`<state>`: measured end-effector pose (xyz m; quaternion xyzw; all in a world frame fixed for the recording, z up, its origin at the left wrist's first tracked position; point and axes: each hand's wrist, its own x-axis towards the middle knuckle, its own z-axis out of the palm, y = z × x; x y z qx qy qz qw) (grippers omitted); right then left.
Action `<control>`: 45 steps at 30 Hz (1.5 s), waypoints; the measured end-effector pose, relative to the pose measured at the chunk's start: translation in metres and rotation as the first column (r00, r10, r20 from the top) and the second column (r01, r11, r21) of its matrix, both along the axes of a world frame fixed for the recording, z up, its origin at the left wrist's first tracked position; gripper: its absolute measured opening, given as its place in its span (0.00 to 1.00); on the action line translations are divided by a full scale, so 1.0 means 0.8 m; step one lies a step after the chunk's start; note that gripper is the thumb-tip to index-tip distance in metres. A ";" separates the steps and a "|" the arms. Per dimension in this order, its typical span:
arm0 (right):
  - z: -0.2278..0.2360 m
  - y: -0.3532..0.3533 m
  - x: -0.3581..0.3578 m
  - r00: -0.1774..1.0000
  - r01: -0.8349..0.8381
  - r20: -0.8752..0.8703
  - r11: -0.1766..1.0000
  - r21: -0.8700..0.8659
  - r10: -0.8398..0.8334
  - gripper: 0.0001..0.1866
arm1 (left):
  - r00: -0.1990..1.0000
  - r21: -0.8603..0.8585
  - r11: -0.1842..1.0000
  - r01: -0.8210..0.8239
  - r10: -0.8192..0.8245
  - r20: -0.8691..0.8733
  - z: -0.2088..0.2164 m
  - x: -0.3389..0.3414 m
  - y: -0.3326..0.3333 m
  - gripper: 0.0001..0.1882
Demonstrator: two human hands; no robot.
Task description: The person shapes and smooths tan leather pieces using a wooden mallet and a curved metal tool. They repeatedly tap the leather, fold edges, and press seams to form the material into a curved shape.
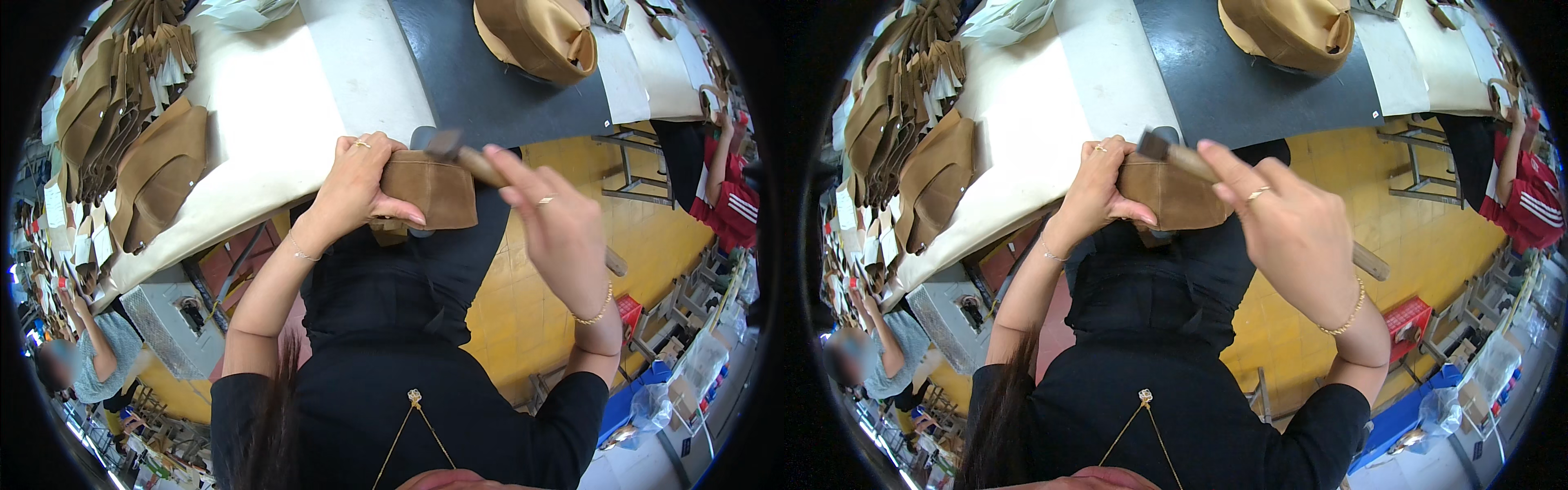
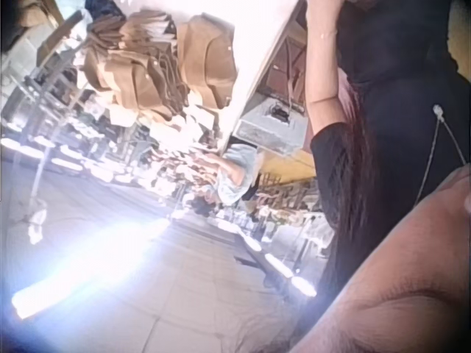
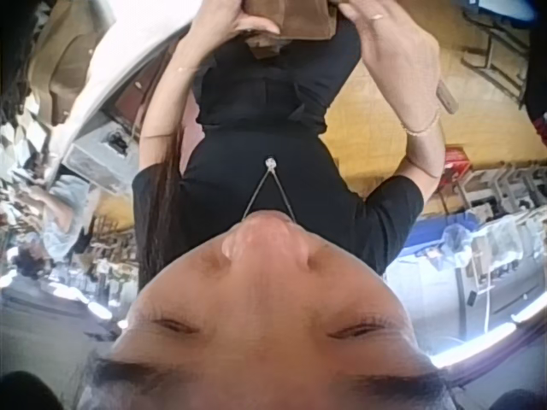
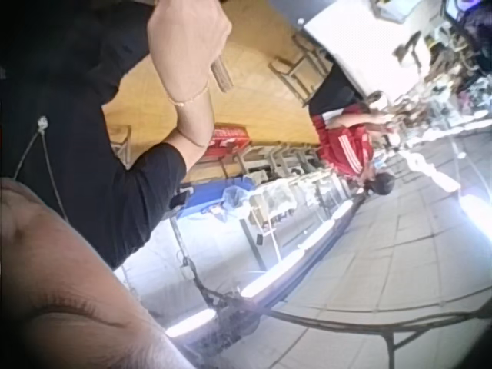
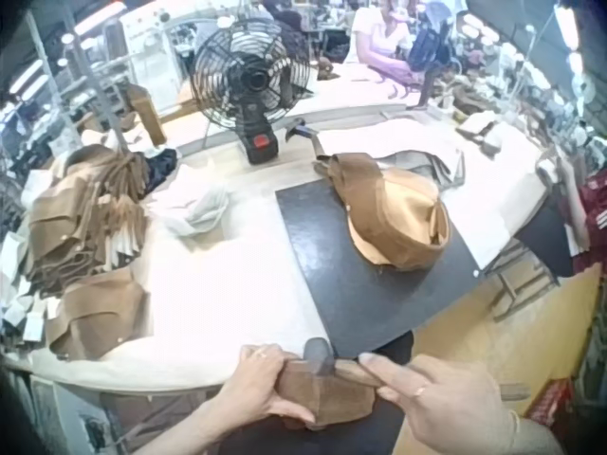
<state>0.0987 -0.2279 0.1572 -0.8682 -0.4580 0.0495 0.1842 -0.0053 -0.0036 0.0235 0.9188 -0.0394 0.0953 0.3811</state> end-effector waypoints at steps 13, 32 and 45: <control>0.022 0.000 -0.009 0.995 0.030 -0.101 0.970 0.241 -0.006 0.24 | 0.999 -0.001 1.000 -0.023 0.023 0.040 -0.005 -0.002 0.003 0.45; -0.003 -0.043 -0.052 0.922 0.372 -0.257 0.845 0.383 -0.289 0.13 | 1.000 0.023 1.000 -0.015 0.015 -0.005 -0.012 -0.002 0.000 0.50; -0.001 -0.008 -0.040 0.993 0.080 -0.099 0.978 0.194 -0.062 0.25 | 0.997 0.040 0.999 -0.024 0.021 0.068 -0.007 -0.006 -0.001 0.46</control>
